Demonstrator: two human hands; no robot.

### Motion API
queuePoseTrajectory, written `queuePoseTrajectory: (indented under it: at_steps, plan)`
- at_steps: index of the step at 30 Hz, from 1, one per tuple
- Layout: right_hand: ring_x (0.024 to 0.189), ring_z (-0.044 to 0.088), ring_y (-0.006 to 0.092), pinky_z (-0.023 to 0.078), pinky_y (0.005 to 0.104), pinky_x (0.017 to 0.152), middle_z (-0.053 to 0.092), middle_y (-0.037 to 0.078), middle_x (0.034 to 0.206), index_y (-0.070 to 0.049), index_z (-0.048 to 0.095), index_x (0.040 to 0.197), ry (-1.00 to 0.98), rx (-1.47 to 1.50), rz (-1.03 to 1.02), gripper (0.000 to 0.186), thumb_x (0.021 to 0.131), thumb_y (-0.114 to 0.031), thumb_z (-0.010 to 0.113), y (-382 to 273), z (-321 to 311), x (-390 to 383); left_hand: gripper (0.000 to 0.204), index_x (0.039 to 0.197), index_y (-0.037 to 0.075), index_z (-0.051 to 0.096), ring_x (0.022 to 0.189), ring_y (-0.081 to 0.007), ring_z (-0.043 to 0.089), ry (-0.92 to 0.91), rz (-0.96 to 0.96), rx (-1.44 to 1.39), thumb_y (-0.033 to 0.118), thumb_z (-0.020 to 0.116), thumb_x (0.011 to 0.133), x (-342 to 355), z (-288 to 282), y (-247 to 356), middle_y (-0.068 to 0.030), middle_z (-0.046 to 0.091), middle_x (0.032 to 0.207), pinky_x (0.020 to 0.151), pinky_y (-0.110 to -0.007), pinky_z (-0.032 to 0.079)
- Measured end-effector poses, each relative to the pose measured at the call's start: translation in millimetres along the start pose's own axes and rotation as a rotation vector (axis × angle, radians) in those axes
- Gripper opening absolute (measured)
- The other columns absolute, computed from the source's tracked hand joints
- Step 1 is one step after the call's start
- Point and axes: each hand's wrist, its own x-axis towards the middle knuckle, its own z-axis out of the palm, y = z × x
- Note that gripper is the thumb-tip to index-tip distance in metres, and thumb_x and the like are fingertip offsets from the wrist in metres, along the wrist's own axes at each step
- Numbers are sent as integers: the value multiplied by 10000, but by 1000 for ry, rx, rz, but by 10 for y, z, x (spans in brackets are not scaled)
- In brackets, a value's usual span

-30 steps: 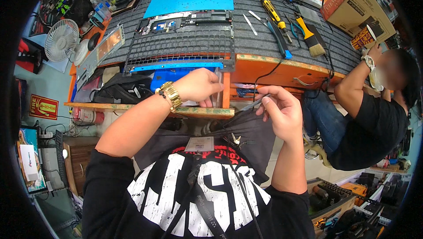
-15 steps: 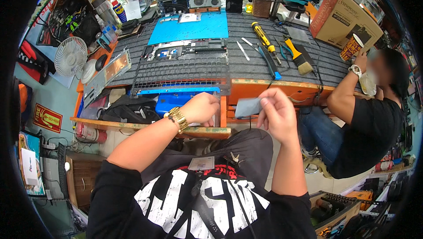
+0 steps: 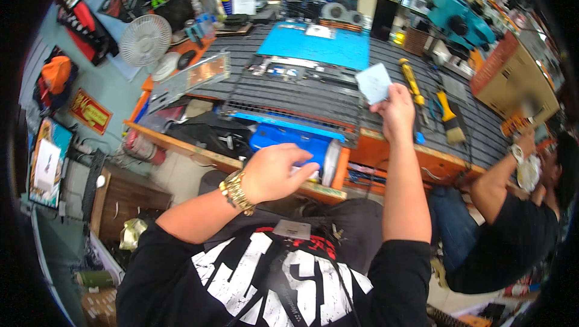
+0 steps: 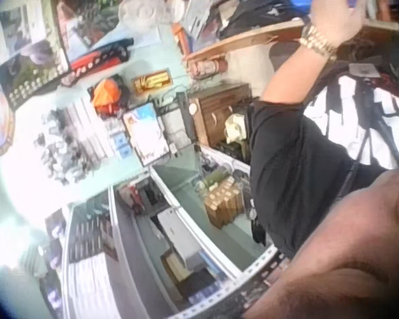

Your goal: The person disassembles the internal components of a laptop, removes the keyboard assembly, and then cleans the keyboard and chassis using a brush, a cloth, and a liquid solution before reassembling the battery.

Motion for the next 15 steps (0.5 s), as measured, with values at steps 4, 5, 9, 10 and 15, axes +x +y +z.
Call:
queuePoseTrajectory:
  at_steps: [4,5,9,10,15]
  plan:
    - [713,723,229,554,304,608,768,139,1041,-97,575,1220,-46,19,-1,189,1230,-260,482,70,16,21,199,871,118,785,687,-271,661,444,120,309,289,851,949,-376,-580,-779,-35,689,757,698,-430,449]
    - [735,739,241,553,305,598,768,148,1063,-86,570,1228,-66,4,-15,200,1232,-265,479,64,15,9,184,864,122,773,676,-262,641,479,66,315,265,826,967,-465,-659,-942,-25,670,746,702,-417,434]
    - [775,753,267,556,319,596,762,172,1077,-65,571,1216,-196,90,-12,218,1231,-260,475,51,96,-13,184,858,75,750,558,-267,539,618,206,356,233,738,951,-566,-685,-1377,-33,538,648,593,-430,392]
    - [782,755,269,561,326,603,761,174,1073,-63,572,1214,-153,57,2,219,1231,-258,475,52,119,-12,205,862,67,747,547,-267,523,646,231,361,249,723,954,-578,-667,-1424,-36,516,638,581,-431,384]
    - [746,725,259,603,380,664,744,171,1045,-60,572,1204,-210,70,41,212,1229,-248,478,82,203,28,323,918,49,760,546,-267,502,723,278,376,344,659,1001,-504,-575,-1547,-49,477,640,577,-427,377]
